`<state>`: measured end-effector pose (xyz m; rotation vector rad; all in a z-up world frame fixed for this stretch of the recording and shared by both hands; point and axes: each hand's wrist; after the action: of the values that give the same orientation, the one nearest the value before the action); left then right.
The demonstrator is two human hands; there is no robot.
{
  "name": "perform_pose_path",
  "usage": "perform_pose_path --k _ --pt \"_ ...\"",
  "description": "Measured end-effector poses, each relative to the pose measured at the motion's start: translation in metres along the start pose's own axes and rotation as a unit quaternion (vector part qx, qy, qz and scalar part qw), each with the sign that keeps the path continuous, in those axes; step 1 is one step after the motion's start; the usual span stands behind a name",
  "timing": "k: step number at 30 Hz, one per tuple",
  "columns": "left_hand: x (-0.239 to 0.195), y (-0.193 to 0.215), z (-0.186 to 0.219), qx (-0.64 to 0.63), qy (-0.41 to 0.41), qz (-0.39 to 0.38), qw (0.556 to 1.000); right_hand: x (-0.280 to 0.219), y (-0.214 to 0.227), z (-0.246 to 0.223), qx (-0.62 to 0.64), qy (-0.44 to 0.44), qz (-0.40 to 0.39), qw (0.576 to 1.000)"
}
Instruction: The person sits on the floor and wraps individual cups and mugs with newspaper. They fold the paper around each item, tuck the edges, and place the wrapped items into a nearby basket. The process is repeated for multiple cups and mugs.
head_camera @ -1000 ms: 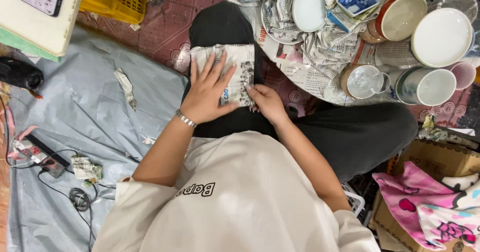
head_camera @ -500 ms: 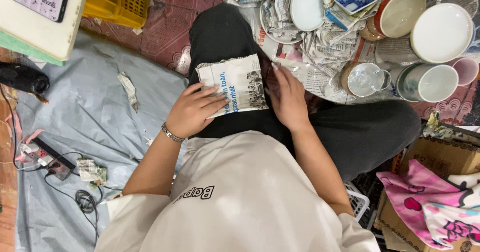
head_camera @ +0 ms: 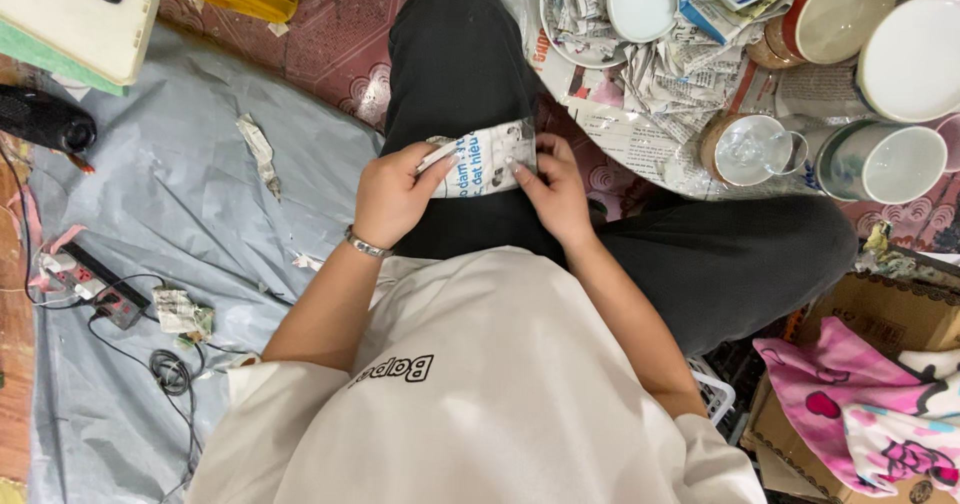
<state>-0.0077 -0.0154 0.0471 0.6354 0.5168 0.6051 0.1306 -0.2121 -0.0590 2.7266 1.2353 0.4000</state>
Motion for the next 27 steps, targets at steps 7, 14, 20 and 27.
perform_pose_path --k 7,14,20,27 --pt "0.015 -0.016 0.000 0.054 -0.005 0.058 0.997 -0.014 0.021 0.015 0.006 -0.200 -0.100 0.975" --pt "0.022 -0.009 0.010 0.124 -0.077 0.108 0.983 -0.006 0.019 0.023 0.190 -0.282 -0.056 0.939" --pt "0.006 -0.006 0.025 0.193 -0.165 0.145 0.956 -0.011 0.006 0.039 0.177 -0.332 -0.066 0.924" --pt "-0.019 -0.017 0.056 0.212 -0.282 0.037 0.935 -0.006 0.032 -0.004 0.058 0.008 0.013 0.998"
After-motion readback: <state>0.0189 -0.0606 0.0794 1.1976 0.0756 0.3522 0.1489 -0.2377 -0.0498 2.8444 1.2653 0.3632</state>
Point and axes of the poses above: each hand's wrist, its own x-axis towards the middle knuckle, its own y-axis out of the back of the hand, z = x × y, and after that the axes turned 15 degrees about y, right-handed
